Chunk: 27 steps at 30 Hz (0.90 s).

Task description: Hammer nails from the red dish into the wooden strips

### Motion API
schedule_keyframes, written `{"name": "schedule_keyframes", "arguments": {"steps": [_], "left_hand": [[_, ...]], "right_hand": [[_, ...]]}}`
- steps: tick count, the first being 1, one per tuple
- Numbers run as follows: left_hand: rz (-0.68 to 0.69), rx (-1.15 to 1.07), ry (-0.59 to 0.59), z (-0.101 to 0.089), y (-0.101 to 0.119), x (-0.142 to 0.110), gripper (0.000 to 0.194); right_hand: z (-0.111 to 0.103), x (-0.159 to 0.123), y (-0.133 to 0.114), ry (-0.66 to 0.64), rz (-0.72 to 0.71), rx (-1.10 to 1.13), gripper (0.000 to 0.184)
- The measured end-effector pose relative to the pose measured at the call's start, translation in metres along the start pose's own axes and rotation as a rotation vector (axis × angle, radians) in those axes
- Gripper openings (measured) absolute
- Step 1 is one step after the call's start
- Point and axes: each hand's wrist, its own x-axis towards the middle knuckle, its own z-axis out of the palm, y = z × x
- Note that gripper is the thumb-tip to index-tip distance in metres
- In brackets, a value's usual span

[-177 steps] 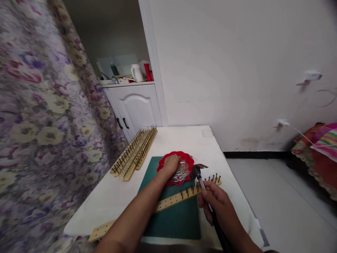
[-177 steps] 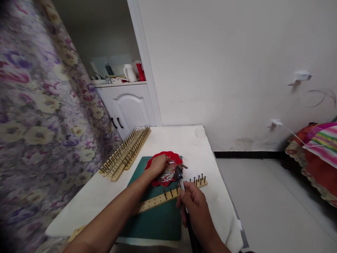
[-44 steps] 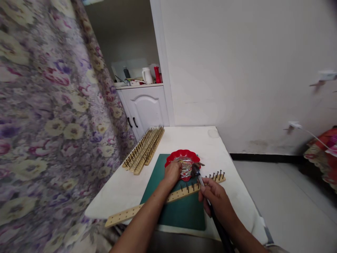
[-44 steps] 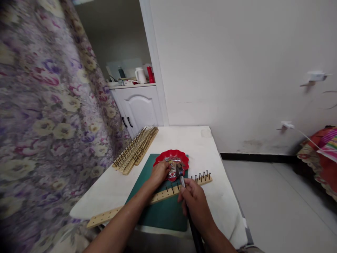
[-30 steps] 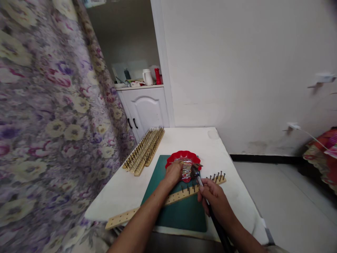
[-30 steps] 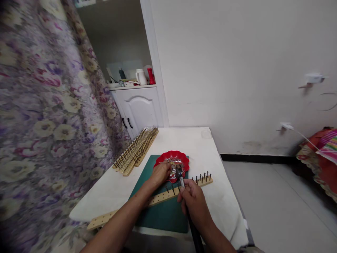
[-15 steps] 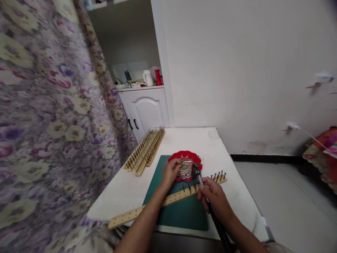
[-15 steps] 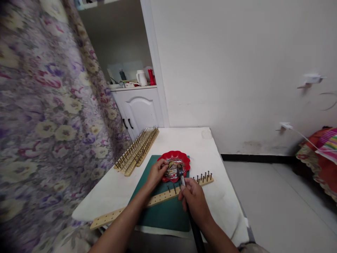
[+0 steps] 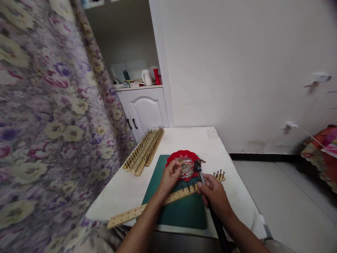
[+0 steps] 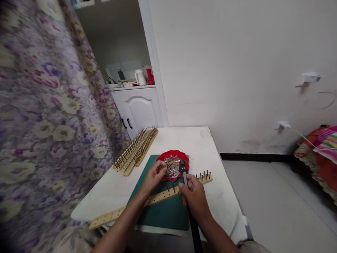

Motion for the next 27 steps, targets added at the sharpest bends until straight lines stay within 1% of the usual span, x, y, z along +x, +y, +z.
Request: {"name": "schedule_keyframes", "arguments": {"steps": [3, 5, 8, 12, 14, 17, 20, 24, 27], "left_hand": [[0.063, 0.145, -0.128, 0.007, 0.016, -0.035, 0.01], [0.083, 0.203, -0.147, 0.012, 0.023, -0.054, 0.008], [0.076, 0.227, -0.108, 0.017, 0.029, -0.069, 0.008], [0.054, 0.171, -0.043, 0.02, 0.032, -0.073, 0.008], [-0.013, 0.038, -0.017, 0.022, 0.032, -0.073, 0.009], [-0.144, -0.304, 0.004, 0.029, 0.031, -0.075, 0.013], [-0.205, -0.598, 0.071, 0.037, 0.028, -0.078, 0.017], [-0.278, -0.816, 0.144, 0.046, 0.027, -0.082, 0.022], [-0.337, -0.92, 0.155, 0.05, 0.026, -0.086, 0.024]], "right_hand": [[0.001, 0.0, 0.0, 0.022, -0.009, 0.013, 0.03], [0.002, -0.001, 0.001, 0.024, -0.01, 0.022, 0.029], [0.003, -0.002, 0.003, 0.015, -0.004, 0.037, 0.027], [0.003, -0.004, 0.005, -0.009, 0.0, 0.071, 0.03], [0.003, -0.004, 0.005, -0.027, 0.004, 0.099, 0.033], [0.003, -0.004, 0.004, -0.051, 0.016, 0.149, 0.038], [0.004, -0.004, 0.004, -0.059, 0.026, 0.196, 0.043], [0.006, -0.005, 0.004, -0.059, 0.028, 0.233, 0.043], [0.008, -0.006, 0.005, -0.061, 0.027, 0.238, 0.042]]}}
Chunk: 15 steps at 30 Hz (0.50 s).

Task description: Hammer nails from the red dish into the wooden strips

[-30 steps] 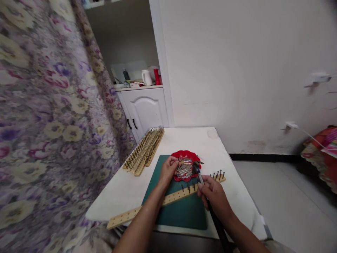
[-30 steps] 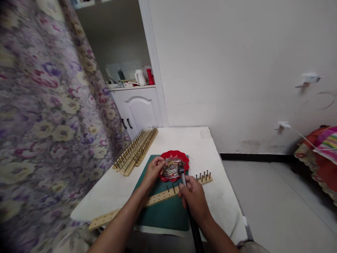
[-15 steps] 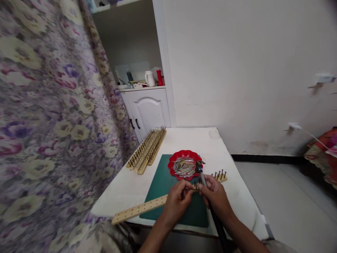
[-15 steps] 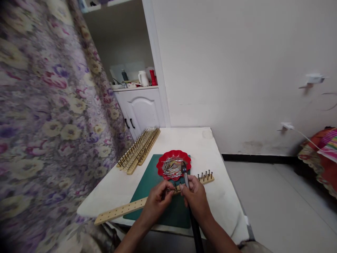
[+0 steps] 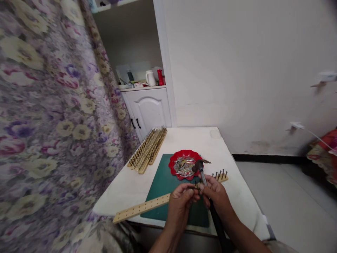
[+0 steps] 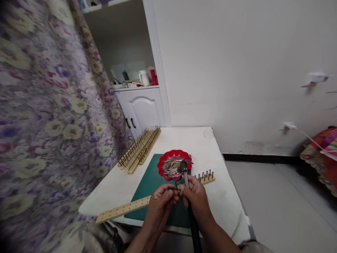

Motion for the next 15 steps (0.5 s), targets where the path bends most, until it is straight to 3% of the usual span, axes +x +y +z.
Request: {"name": "schedule_keyframes", "arguments": {"steps": [3, 6, 11, 15], "left_hand": [[0.004, -0.001, -0.009, -0.003, -0.001, -0.001, 0.02], [0.131, 0.123, 0.016, -0.012, 0.005, 0.0, 0.017], [0.317, 0.656, 0.121, -0.039, 0.019, 0.007, 0.014], [0.397, 0.944, 0.089, -0.05, 0.012, 0.01, 0.016]], "right_hand": [[0.003, -0.003, 0.002, -0.003, -0.004, -0.012, 0.04], [0.004, -0.006, 0.004, -0.001, -0.008, -0.044, 0.036], [0.002, -0.007, -0.001, 0.034, -0.027, -0.141, 0.028], [0.0, -0.007, -0.006, 0.033, -0.03, -0.178, 0.029]]}}
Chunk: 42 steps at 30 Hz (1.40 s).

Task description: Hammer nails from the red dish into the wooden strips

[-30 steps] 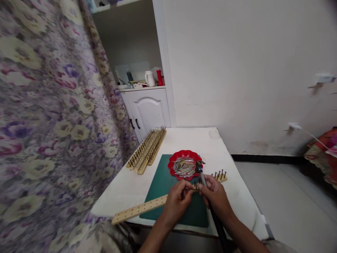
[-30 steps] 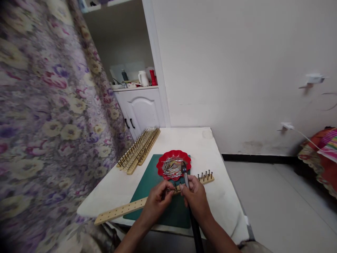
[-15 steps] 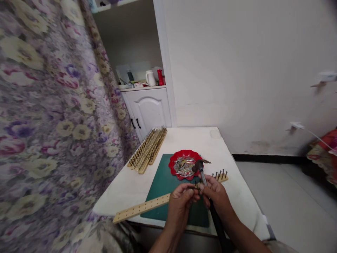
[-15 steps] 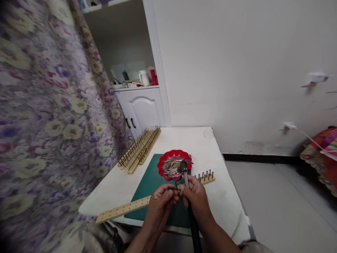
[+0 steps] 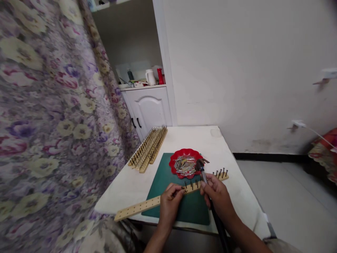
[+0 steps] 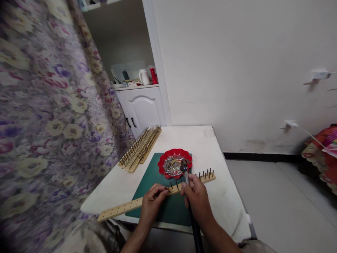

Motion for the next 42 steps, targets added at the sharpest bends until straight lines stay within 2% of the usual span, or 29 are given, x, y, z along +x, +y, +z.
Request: {"name": "schedule_keyframes", "arguments": {"steps": [6, 17, 24, 28, 42], "left_hand": [[0.03, 0.105, -0.032, 0.013, -0.01, 0.001, 0.016], [0.053, 0.225, -0.062, 0.015, -0.015, 0.006, 0.018], [0.028, 0.278, -0.048, 0.018, -0.022, 0.006, 0.014], [0.04, 0.289, -0.041, 0.018, -0.022, 0.006, 0.015], [0.041, 0.258, -0.029, 0.017, -0.02, 0.005, 0.016]], "right_hand": [[0.001, -0.003, -0.003, 0.005, 0.018, -0.046, 0.029], [0.002, -0.006, -0.006, -0.033, 0.033, -0.069, 0.023], [-0.001, -0.012, -0.005, -0.219, 0.149, -0.062, 0.025], [0.002, -0.017, -0.002, -0.285, 0.165, -0.093, 0.026], [0.006, -0.021, 0.004, -0.282, 0.165, -0.161, 0.024]]}}
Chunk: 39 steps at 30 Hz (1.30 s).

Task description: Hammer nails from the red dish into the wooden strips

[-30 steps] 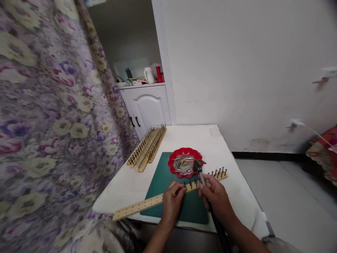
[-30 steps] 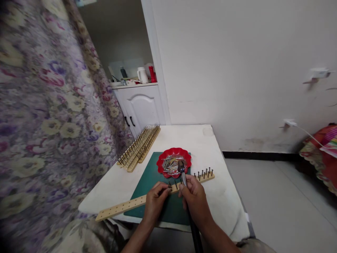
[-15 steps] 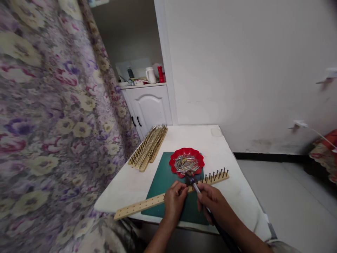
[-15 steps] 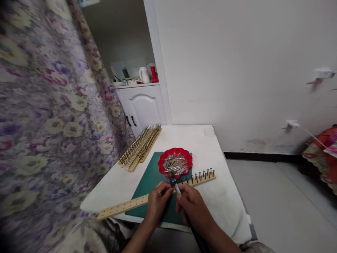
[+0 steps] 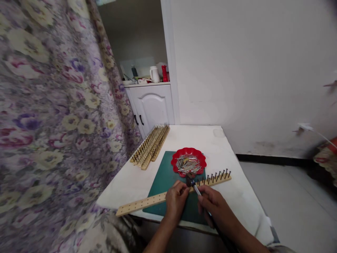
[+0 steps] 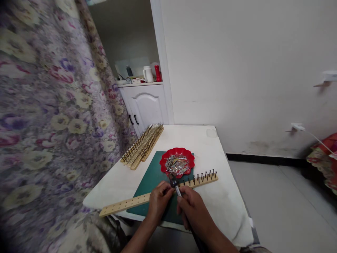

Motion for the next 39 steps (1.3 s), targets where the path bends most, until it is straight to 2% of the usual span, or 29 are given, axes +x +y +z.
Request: {"name": "schedule_keyframes", "arguments": {"steps": [12, 16, 23, 26, 29, 31, 33, 36, 39], "left_hand": [[0.0, 0.014, -0.017, 0.001, 0.0, 0.0, 0.016], [0.021, 0.005, -0.034, -0.001, 0.0, 0.0, 0.015], [0.073, -0.044, -0.09, -0.025, 0.007, 0.005, 0.015], [0.097, 0.0, -0.054, -0.036, 0.01, 0.023, 0.016], [0.13, 0.145, -0.066, -0.037, 0.013, 0.056, 0.016], [0.12, 0.329, -0.132, -0.029, 0.013, 0.081, 0.017], [0.049, 0.559, -0.213, -0.018, 0.011, 0.105, 0.017], [-0.013, 0.65, -0.245, 0.0, 0.007, 0.131, 0.015], [-0.057, 0.686, -0.262, 0.011, 0.001, 0.143, 0.015]], "right_hand": [[-0.001, -0.003, -0.001, -0.018, 0.026, -0.001, 0.023], [-0.005, -0.003, -0.004, 0.008, -0.011, 0.028, 0.025], [-0.019, 0.004, -0.014, 0.137, -0.051, 0.085, 0.024], [-0.021, 0.006, -0.014, 0.156, -0.067, 0.097, 0.024], [-0.021, 0.008, -0.012, 0.161, -0.068, 0.093, 0.023], [-0.02, 0.009, -0.011, 0.163, -0.066, 0.086, 0.024], [-0.02, 0.011, -0.009, 0.165, -0.062, 0.082, 0.024], [-0.021, 0.012, -0.008, 0.17, -0.063, 0.079, 0.025], [-0.021, 0.011, -0.01, 0.176, -0.065, 0.07, 0.024]]}}
